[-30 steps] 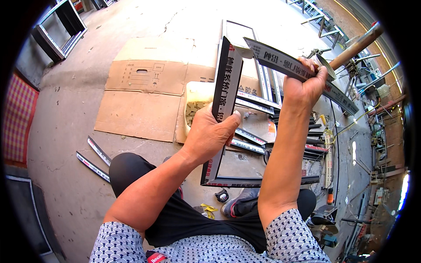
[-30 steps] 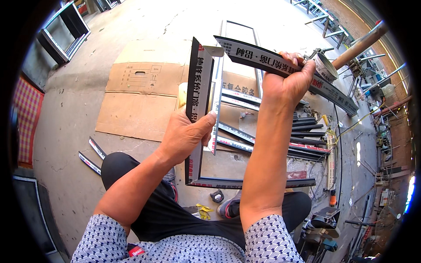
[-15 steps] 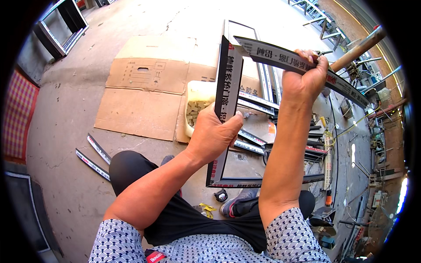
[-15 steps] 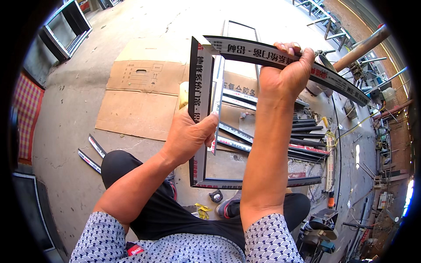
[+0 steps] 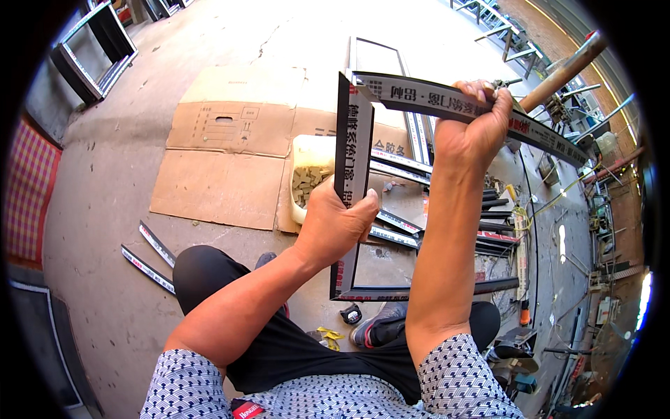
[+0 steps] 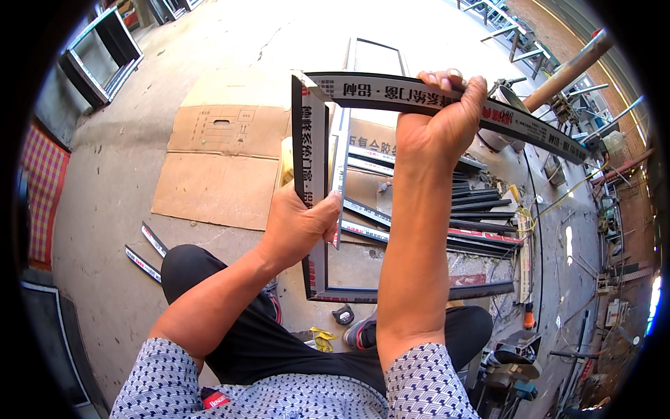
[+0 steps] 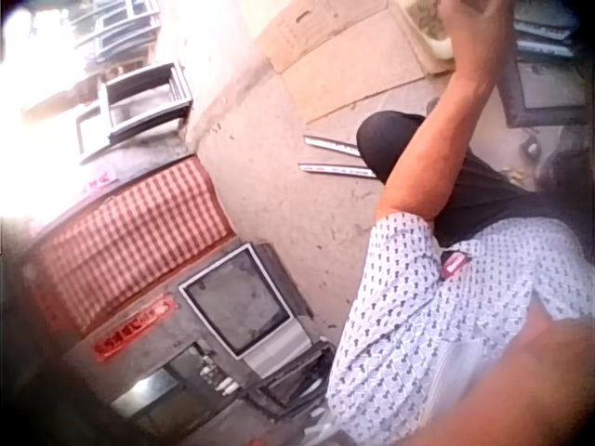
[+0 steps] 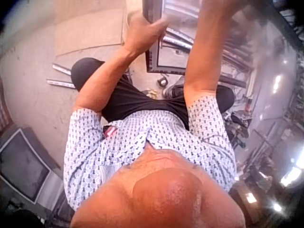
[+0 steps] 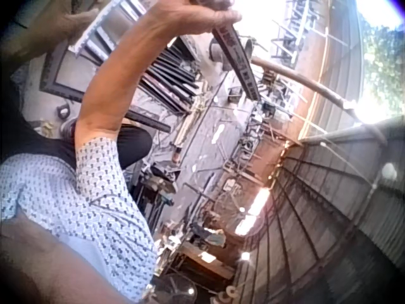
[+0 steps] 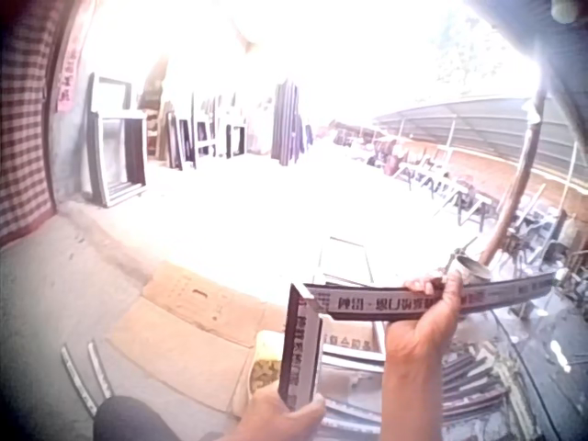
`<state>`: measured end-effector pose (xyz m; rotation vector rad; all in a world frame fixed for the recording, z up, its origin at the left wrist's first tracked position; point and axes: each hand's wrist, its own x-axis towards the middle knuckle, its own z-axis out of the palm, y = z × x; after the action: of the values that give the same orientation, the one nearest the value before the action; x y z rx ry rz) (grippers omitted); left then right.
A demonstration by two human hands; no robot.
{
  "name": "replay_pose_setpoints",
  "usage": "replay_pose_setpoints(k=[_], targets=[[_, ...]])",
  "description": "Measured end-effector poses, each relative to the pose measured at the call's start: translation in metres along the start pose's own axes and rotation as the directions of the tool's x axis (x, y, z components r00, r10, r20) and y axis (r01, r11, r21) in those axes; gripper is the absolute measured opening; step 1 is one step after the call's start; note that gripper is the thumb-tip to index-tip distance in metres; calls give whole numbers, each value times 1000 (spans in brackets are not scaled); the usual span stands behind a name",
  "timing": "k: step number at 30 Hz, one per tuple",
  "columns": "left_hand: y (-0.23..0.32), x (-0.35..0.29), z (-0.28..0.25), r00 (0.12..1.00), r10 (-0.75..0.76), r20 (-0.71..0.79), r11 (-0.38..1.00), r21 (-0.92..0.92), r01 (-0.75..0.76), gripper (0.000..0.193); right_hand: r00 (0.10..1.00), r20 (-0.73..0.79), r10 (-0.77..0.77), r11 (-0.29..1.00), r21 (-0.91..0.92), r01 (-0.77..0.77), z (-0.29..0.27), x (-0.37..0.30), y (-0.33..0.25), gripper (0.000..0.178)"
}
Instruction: The person sits on the floor and assembles window frames by inserting small white plastic corner connectors into the ends of black metal profiles. They repeatedly pick up profiles, insert the connectors, and join the pieces together to form rectangular frames.
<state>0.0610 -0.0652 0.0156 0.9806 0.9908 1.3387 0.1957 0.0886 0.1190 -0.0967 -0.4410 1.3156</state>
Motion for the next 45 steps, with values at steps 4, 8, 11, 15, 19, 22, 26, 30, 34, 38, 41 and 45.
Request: replay_pose_setpoints(k=[4,8,11,15,19,22,26,30,34,38,41,45], targets=[[1,3,-2,997,-9,75,998,-67,14,24,998,-41,-57,997,-53,55,12,-7,-2,23],[13,6,-9,992,-18,124,980,-196,43,30,999,38,3,1000,-26,-2,5,-6,-8,23],[21,12,-14,993,-33,109,961,-269,62,39,983,152,107,993,27,-112,-6,-9,-5,27],[25,11,-19,988,-40,146,972,-225,72,37,930,273,247,914,253,-317,-5,-17,-2,20],[31,7,-18,989,-92,117,961,-248,119,38,916,300,267,894,277,-351,-2,-24,5,23],[29,4,-14,988,-142,64,951,-268,154,37,908,278,313,889,251,-384,-1,-22,8,26],[27,4,-12,992,-112,51,955,-271,122,36,928,218,301,921,187,-343,9,-25,11,29],[28,1,-10,992,-125,37,962,-240,130,36,943,195,270,946,129,-298,7,-27,20,29],[24,1,-13,991,-132,8,969,-210,130,34,947,193,258,953,108,-282,5,-31,25,29],[23,1,-17,987,-159,-14,967,-206,153,33,962,143,232,969,54,-242,3,-36,29,29],[13,3,-19,983,-176,-51,960,-228,160,30,964,116,237,970,18,-241,3,-39,35,28],[6,4,-24,974,-202,-101,950,-262,170,25,974,83,212,977,-58,-207,10,-47,46,26]])
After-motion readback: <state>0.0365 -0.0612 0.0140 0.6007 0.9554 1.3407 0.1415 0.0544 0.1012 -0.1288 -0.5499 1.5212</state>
